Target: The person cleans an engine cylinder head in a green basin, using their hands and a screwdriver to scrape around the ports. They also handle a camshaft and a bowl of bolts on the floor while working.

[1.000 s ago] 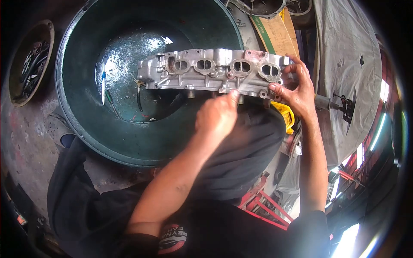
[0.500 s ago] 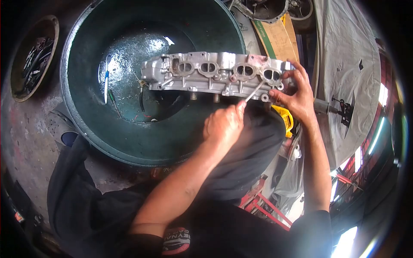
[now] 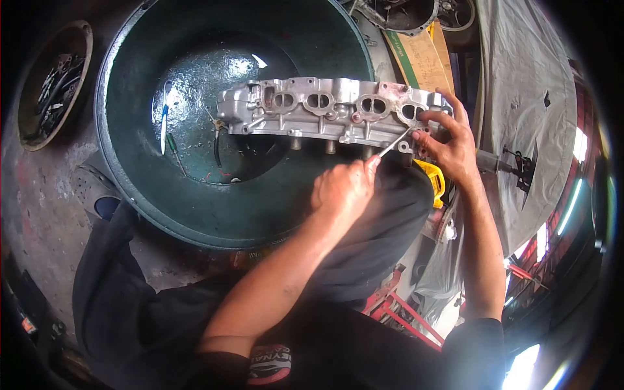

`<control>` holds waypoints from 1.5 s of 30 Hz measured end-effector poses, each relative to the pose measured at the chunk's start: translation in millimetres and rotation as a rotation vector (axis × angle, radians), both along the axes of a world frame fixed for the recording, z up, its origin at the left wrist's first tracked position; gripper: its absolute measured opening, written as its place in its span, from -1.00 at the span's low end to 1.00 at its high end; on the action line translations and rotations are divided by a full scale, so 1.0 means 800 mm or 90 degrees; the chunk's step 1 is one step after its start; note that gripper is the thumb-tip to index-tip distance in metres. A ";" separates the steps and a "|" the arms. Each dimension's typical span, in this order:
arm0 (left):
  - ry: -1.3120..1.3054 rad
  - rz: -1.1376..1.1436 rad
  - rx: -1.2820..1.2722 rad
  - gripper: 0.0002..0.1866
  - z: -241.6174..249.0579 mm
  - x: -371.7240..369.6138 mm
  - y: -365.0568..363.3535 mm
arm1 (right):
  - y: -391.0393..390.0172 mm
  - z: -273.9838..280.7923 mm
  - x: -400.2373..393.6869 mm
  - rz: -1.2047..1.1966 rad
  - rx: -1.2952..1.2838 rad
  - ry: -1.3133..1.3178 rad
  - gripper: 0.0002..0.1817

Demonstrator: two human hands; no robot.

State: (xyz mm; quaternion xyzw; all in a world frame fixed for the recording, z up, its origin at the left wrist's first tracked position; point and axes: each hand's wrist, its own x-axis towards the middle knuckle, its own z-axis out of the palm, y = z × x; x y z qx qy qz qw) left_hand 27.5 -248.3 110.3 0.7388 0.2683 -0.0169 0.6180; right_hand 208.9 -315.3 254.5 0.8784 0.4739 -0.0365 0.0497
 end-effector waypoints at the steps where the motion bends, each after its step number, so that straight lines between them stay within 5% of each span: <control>1: 0.015 0.001 -0.017 -0.39 -0.010 0.003 0.010 | -0.004 0.000 0.000 0.014 -0.013 -0.019 -0.62; 12: 0.038 -0.063 -0.070 -0.42 0.013 0.006 0.014 | -0.007 -0.002 0.000 -0.024 0.049 0.033 -0.61; 20: 0.021 -0.060 -0.059 -0.43 -0.003 0.010 0.019 | -0.025 -0.011 0.008 -0.193 0.342 0.272 -0.59; 28: -0.011 -0.007 -0.008 -0.40 -0.011 0.016 0.026 | -0.025 -0.006 0.005 -0.188 0.321 0.236 -0.60; 42: 0.015 -0.124 0.024 -0.37 0.007 0.010 0.048 | -0.025 -0.011 0.011 -0.157 0.342 0.209 -0.71; 45: -0.102 0.022 0.062 -0.63 0.000 0.001 0.045 | -0.033 -0.014 0.017 -0.136 0.337 0.184 -0.73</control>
